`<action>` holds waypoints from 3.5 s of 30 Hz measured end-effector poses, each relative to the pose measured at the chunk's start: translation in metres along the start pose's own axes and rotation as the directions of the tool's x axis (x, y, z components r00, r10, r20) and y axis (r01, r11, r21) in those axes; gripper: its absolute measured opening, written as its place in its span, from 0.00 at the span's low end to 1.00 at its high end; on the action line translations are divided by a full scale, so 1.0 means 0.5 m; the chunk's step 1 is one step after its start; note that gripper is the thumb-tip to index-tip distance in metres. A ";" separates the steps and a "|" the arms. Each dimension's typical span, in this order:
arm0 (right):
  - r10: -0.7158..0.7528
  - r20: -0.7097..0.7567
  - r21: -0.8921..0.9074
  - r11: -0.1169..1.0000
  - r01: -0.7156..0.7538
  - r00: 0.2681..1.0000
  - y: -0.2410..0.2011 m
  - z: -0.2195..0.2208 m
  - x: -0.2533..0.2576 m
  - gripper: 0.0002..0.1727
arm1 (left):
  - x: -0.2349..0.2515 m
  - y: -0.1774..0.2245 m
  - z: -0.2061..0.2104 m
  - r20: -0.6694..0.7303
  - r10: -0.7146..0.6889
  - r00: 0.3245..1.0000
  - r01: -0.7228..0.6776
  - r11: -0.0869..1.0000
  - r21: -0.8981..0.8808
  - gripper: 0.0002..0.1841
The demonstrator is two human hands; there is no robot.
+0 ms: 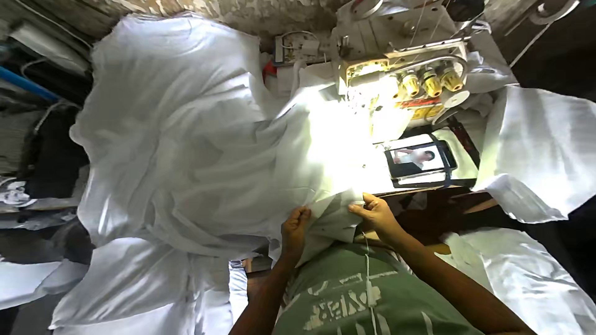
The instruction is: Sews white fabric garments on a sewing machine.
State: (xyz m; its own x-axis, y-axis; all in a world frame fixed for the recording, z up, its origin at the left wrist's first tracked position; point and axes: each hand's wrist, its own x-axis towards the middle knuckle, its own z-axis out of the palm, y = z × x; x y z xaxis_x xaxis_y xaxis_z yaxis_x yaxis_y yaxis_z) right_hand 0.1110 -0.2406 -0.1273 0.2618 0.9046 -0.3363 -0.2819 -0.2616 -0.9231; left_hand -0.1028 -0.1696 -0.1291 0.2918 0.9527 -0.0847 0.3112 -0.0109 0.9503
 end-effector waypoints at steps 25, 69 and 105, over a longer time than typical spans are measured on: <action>-0.066 -0.059 0.168 0.983 0.075 0.996 -0.087 0.014 0.105 0.11 | 0.009 0.087 -0.106 0.390 0.258 0.884 -0.323 0.940 0.108 0.14; -0.016 -0.041 0.091 0.996 0.019 0.999 0.033 0.033 -0.002 0.04 | -0.005 -0.112 0.104 0.273 0.681 0.679 -0.682 0.449 0.577 0.20; -0.200 -0.203 0.133 0.964 0.229 0.959 -0.118 0.015 0.139 0.11 | 0.006 0.072 -0.083 0.369 0.643 0.671 -0.734 0.646 0.209 0.16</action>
State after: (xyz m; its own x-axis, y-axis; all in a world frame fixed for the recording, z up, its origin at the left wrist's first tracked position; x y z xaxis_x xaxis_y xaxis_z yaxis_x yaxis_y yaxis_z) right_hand 0.1389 -0.1598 -0.0947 0.4946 0.8512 -0.1756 -0.3343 -0.0001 -0.9425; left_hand -0.1282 -0.1544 -0.0827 0.7293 0.5207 0.4438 0.1763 -0.7699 0.6134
